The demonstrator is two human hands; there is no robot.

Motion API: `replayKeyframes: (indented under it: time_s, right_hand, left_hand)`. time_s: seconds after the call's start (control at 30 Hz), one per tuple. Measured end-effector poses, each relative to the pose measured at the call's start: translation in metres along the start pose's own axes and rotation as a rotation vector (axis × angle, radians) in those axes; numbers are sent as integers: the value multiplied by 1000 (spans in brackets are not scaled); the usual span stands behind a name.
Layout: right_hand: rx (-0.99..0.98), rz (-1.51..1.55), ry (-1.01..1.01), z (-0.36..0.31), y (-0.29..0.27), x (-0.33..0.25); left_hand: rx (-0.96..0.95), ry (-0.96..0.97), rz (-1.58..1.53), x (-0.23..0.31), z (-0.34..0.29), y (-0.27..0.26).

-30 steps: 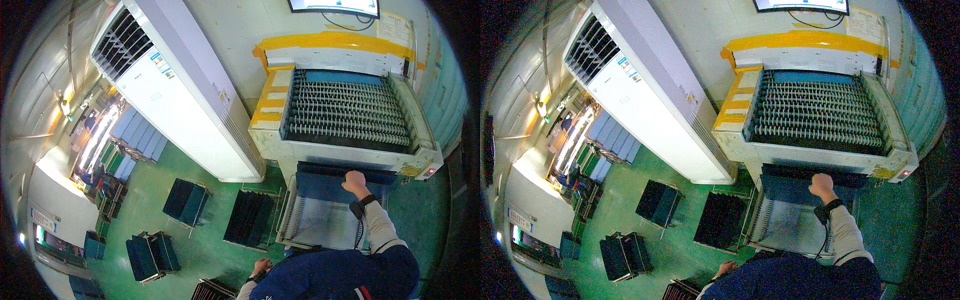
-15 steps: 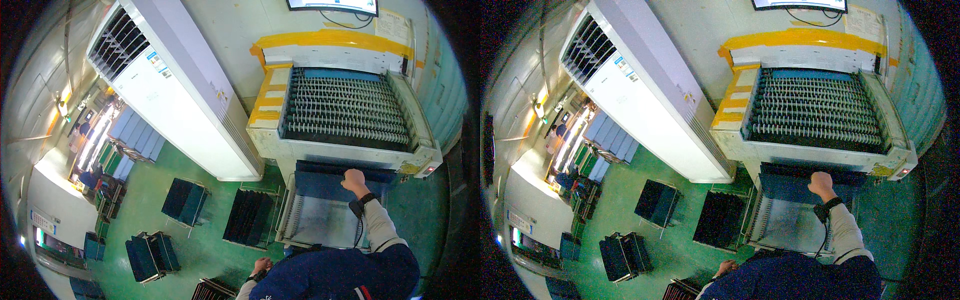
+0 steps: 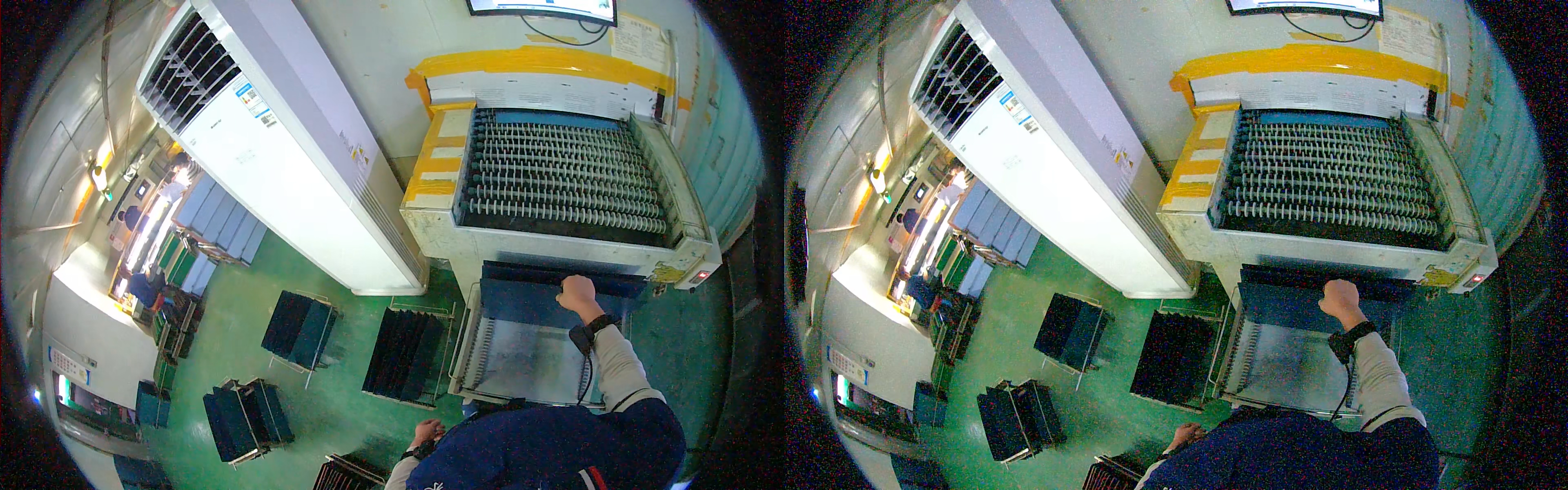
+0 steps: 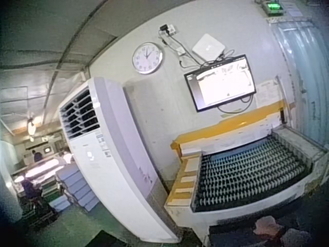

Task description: Feeding blue sheets of material into an automated processing machine.

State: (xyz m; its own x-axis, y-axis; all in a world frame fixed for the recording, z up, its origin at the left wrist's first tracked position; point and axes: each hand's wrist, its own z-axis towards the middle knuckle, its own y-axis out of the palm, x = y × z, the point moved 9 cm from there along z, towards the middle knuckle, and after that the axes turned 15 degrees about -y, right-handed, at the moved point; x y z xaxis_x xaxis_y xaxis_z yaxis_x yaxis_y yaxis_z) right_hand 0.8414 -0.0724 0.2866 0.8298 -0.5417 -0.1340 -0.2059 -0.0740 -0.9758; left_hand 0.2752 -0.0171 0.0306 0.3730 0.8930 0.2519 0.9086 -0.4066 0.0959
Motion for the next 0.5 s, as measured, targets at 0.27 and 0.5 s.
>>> replayKeyframes:
  time_s: [0.27, 0.5]
  right_hand:
    - [16, -5, -22, 1, -5, -6]
    - [4, -10, 1, 1, 2, 2]
  left_hand:
    - [72, -38, 26, -18, 48, -28]
    - [68, 15, 143, 3, 12, -10]
